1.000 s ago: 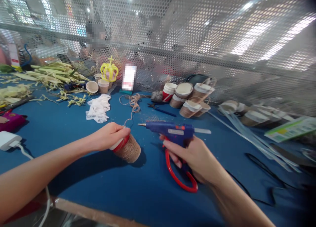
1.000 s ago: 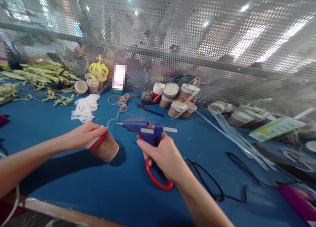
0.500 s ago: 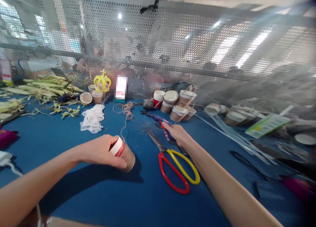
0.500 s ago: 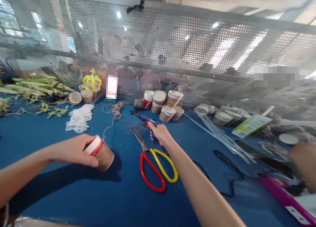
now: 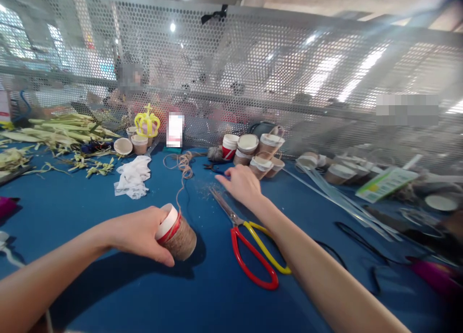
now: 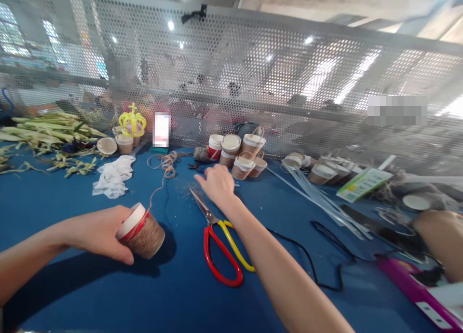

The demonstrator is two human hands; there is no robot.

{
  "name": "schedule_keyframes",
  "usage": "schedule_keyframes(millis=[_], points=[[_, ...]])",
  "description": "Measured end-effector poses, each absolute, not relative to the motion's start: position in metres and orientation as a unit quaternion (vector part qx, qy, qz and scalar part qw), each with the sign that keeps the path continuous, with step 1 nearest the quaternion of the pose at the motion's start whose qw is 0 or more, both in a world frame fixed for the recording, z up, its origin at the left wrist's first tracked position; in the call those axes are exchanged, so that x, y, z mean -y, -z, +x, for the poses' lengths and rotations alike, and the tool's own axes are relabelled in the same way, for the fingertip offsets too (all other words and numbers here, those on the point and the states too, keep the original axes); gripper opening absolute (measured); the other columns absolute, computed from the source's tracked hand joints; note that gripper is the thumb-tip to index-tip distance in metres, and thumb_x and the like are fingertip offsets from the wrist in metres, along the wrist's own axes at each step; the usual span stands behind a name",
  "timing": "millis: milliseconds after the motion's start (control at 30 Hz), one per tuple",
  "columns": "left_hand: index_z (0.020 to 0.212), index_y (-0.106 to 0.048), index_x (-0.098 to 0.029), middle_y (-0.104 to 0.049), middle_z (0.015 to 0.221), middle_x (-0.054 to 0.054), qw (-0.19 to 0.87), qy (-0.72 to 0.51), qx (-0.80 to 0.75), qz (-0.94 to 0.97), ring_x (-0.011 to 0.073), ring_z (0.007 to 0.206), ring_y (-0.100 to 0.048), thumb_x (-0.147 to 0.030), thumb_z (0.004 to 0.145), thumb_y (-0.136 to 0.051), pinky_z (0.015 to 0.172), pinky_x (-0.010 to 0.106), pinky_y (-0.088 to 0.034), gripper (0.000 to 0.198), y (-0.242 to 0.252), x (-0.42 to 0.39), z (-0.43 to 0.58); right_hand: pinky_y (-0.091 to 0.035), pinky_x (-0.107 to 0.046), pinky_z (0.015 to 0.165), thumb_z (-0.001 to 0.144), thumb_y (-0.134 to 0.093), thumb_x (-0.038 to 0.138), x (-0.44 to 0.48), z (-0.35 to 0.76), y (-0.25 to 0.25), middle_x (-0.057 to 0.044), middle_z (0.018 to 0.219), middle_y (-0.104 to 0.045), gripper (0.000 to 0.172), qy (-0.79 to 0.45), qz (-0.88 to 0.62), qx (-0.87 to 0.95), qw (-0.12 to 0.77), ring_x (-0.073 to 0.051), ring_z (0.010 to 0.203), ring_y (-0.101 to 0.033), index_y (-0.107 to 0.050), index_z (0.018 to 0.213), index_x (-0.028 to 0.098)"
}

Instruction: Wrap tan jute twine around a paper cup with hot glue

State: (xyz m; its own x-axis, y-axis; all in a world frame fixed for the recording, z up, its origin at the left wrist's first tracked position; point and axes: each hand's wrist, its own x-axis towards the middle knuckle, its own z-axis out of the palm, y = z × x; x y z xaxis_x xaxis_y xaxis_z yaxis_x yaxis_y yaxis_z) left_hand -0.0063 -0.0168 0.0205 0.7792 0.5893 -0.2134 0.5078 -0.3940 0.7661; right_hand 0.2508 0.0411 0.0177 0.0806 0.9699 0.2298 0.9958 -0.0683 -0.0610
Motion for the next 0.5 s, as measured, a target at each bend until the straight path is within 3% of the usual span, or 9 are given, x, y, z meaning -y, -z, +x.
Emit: schedule_keyframes(millis=[100,300,400,433,500], points=[[0.08,-0.063,-0.014,-0.066,0.076,0.0,0.466,-0.041,-0.298,0.832,0.0164,0.07,-0.059,-0.024,0.062,-0.065,0.062,0.022,-0.046,0.021,-0.019,0.016,-0.004,-0.037,-0.038,0.089,0.074,-0.055,0.052,-0.06,0.227,-0.017,-0.012,0.115,-0.054,0.046,0.063,-0.664,0.742,0.063,-0.028,0.108,-0.044,-0.062,0.099,0.015],[0.084,-0.065,-0.014,-0.067,0.081,0.001,0.48,-0.058,-0.289,0.826,0.0163,0.071,-0.059,-0.023,0.061,-0.067,0.065,0.022,-0.048,0.025,-0.018,0.015,-0.004,-0.047,-0.041,0.078,0.086,-0.049,0.028,-0.094,0.193,-0.016,-0.008,0.114,-0.052,0.029,0.037,-0.629,0.776,0.023,-0.019,0.094,-0.055,-0.05,0.113,0.017],[0.083,-0.065,-0.014,-0.067,0.081,0.0,0.486,-0.072,-0.277,0.825,0.0161,0.072,-0.059,-0.022,0.06,-0.068,0.065,0.022,-0.048,0.024,-0.017,0.014,-0.005,-0.048,-0.034,0.073,0.085,-0.05,0.028,-0.083,0.19,-0.039,-0.006,0.101,-0.059,0.02,0.0,-0.6,0.799,0.041,-0.016,0.085,-0.058,-0.057,0.1,0.016],[0.084,-0.065,-0.015,-0.067,0.082,0.0,0.49,-0.074,-0.272,0.825,0.0163,0.073,-0.059,-0.022,0.061,-0.068,0.066,0.022,-0.048,0.025,-0.017,0.014,-0.005,-0.047,-0.03,0.072,0.084,-0.051,0.026,-0.074,0.193,-0.05,-0.005,0.089,-0.063,0.014,-0.01,-0.589,0.806,0.061,-0.015,0.08,-0.059,-0.06,0.087,0.015],[0.088,-0.065,-0.016,-0.068,0.087,0.001,0.499,-0.072,-0.266,0.821,0.017,0.076,-0.06,-0.024,0.062,-0.068,0.069,0.023,-0.048,0.027,-0.016,0.013,-0.006,-0.044,-0.025,0.071,0.087,-0.044,0.023,-0.052,0.203,-0.073,-0.003,0.081,-0.065,0.02,-0.017,-0.569,0.814,0.119,-0.013,0.076,-0.059,-0.059,0.077,0.016]])
